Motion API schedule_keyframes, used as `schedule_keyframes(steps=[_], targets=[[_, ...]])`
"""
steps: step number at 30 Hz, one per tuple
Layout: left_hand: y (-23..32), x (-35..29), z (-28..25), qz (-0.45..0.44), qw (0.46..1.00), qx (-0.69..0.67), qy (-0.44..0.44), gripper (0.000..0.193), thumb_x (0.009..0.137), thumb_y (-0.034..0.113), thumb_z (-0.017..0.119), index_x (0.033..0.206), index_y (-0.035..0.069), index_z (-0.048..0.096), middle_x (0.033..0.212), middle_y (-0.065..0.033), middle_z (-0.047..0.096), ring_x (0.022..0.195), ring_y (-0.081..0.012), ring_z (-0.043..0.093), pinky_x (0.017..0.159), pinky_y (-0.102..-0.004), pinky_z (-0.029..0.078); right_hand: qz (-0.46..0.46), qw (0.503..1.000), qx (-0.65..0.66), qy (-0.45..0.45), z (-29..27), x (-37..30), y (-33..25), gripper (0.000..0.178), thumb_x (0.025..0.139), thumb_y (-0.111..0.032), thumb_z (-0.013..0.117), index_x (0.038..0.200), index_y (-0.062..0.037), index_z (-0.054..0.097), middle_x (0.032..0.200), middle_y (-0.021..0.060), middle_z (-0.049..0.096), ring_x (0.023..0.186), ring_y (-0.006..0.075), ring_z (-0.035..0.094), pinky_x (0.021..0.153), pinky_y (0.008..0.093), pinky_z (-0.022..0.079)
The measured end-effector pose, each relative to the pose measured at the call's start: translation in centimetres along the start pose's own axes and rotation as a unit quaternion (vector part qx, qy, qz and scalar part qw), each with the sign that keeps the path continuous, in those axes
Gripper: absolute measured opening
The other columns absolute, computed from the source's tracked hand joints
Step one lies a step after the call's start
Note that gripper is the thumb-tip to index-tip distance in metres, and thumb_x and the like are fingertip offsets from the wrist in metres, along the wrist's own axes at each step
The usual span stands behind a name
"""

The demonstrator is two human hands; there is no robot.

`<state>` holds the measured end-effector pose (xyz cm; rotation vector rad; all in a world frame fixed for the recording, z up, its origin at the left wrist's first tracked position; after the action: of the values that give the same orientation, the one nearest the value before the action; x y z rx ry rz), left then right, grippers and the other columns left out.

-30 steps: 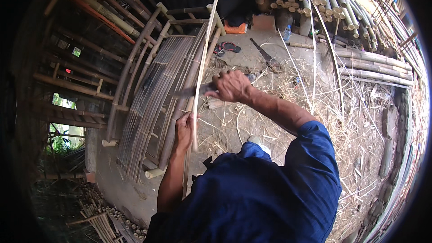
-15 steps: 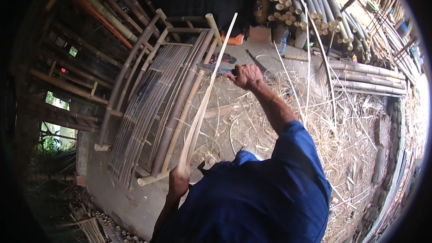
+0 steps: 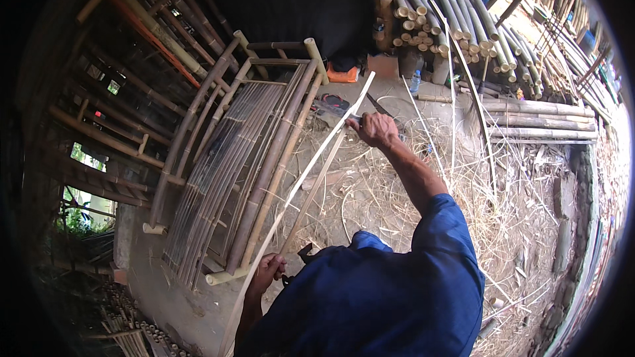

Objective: The person uses a machete to split long bamboo poles into thin strips. They repeatedly select a pole, split it lengthwise, and place the resulting strips onto a nearby rack.

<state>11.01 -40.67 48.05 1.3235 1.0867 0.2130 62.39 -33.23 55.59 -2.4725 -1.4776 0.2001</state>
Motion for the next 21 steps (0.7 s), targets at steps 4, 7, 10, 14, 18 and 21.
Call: schedule_keyframes(steps=[4,7,10,14,18,21], targets=[[3.1,0.4,1.0,0.14,0.967,0.194,0.088,0.039,0.102,0.032,0.054,0.091,-0.004,0.065,0.061,-0.0085,0.052,0.054,-0.0155,0.047,0.052,-0.0338,0.04,-0.114,0.993,0.024,-0.021,3.2,-5.5,-3.5,0.075,0.095,-0.07,0.039,0.087,-0.0021,0.069,0.074,0.0228,0.069,0.073,0.0387,0.07,0.065,0.049,0.054],[7.6,-1.9,2.7,0.16,0.945,0.238,0.157,0.044,0.102,0.037,0.052,0.092,-0.004,0.066,0.064,-0.0153,0.056,0.057,-0.0189,0.051,0.056,-0.0368,0.044,-0.104,0.992,0.041,-0.065,3.5,-7.0,-3.7,0.073,0.095,-0.069,0.039,0.089,-0.0027,0.069,0.072,0.0219,0.068,0.071,0.0387,0.07,0.065,0.0487,0.054],[7.9,-3.2,2.7,0.177,0.944,0.221,0.168,0.045,0.102,0.038,0.052,0.094,-0.004,0.067,0.065,-0.0158,0.058,0.058,-0.0199,0.055,0.057,-0.0369,0.045,-0.081,0.995,0.039,-0.052,3.8,-5.4,-2.4,0.073,0.096,-0.069,0.039,0.087,-0.0035,0.07,0.072,0.0218,0.069,0.071,0.0382,0.07,0.065,0.0488,0.055],[4.9,-8.6,0.4,0.095,0.952,0.24,0.166,0.044,0.102,0.039,0.052,0.094,-0.002,0.068,0.064,-0.012,0.06,0.058,-0.0162,0.055,0.057,-0.0341,0.046,0.05,0.999,0.007,0.01,0.6,-1.0,5.2,0.078,0.093,-0.073,0.038,0.087,-0.0043,0.074,0.079,0.0239,0.07,0.078,0.0377,0.071,0.069,0.0475,0.056],[-3.2,-17.9,-3.8,0.015,0.962,0.196,0.191,0.034,0.101,0.03,0.056,0.087,0.002,0.068,0.063,-0.0043,0.059,0.058,-0.0095,0.053,0.056,-0.0293,0.045,0.262,0.946,0.114,0.153,1.3,6.0,18.1,0.08,0.098,-0.07,0.032,0.088,-0.0009,0.071,0.086,0.0323,0.067,0.073,0.0418,0.069,0.069,0.052,0.054],[-5.0,-21.2,-7.5,0.099,0.945,0.216,0.223,0.032,0.102,0.027,0.056,0.084,0.003,0.066,0.062,-0.0015,0.059,0.058,-0.0068,0.052,0.054,-0.0264,0.043,0.272,0.922,0.011,0.277,-6.5,5.3,28.2,0.082,0.096,-0.071,0.037,0.068,-0.0003,0.065,0.056,0.015,0.059,0.051,0.0305,0.061,0.05,0.0432,0.048]])
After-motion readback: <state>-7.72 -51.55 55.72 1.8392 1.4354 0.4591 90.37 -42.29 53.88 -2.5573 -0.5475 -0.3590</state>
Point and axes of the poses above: each hand's wrist, its own x-axis towards the middle knuckle, its own z-axis out of the palm, y = z × x, the point moved 5 cm from there along x, towards the middle knuckle
